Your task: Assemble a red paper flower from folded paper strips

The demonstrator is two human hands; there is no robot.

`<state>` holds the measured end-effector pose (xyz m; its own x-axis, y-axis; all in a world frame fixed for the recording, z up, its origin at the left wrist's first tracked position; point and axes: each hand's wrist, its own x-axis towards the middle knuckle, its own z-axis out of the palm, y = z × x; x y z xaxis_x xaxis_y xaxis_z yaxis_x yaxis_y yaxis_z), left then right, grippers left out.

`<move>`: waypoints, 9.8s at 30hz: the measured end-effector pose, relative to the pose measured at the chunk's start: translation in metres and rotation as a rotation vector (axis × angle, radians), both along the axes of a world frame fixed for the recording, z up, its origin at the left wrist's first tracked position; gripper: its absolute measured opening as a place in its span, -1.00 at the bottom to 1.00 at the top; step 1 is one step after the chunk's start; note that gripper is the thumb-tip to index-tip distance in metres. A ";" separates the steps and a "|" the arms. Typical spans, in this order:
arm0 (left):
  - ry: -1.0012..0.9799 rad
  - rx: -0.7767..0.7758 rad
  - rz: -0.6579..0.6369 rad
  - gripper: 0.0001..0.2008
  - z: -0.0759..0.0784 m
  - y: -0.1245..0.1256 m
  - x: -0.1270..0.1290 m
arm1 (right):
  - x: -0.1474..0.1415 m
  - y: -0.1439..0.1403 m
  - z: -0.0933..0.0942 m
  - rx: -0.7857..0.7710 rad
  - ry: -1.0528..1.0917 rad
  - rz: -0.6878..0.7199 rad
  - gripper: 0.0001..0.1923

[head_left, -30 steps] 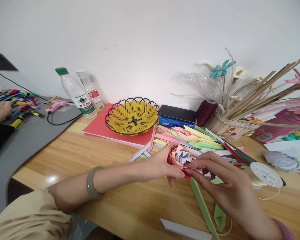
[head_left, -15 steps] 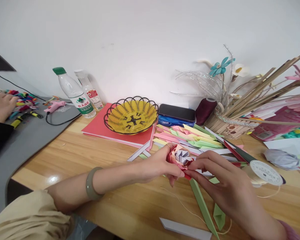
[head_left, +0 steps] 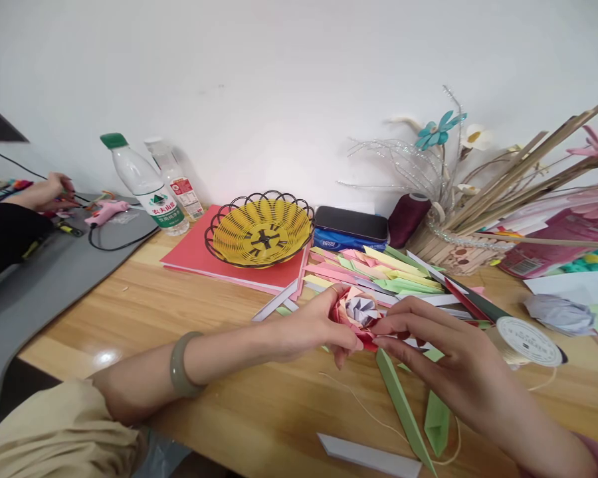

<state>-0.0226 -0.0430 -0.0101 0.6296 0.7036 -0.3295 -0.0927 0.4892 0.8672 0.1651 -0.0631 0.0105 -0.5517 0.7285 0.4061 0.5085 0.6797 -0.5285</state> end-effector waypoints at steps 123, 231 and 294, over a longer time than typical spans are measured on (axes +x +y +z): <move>-0.150 0.086 0.127 -0.24 0.007 0.003 0.002 | -0.003 -0.004 -0.008 0.208 0.200 -0.264 -0.89; -0.316 -0.193 0.228 -0.33 0.007 -0.012 0.010 | -0.007 -0.006 -0.001 0.003 0.240 -0.153 -0.96; 0.144 0.526 0.316 -0.42 -0.004 -0.019 0.014 | -0.016 -0.011 -0.009 0.201 0.085 -0.252 -0.96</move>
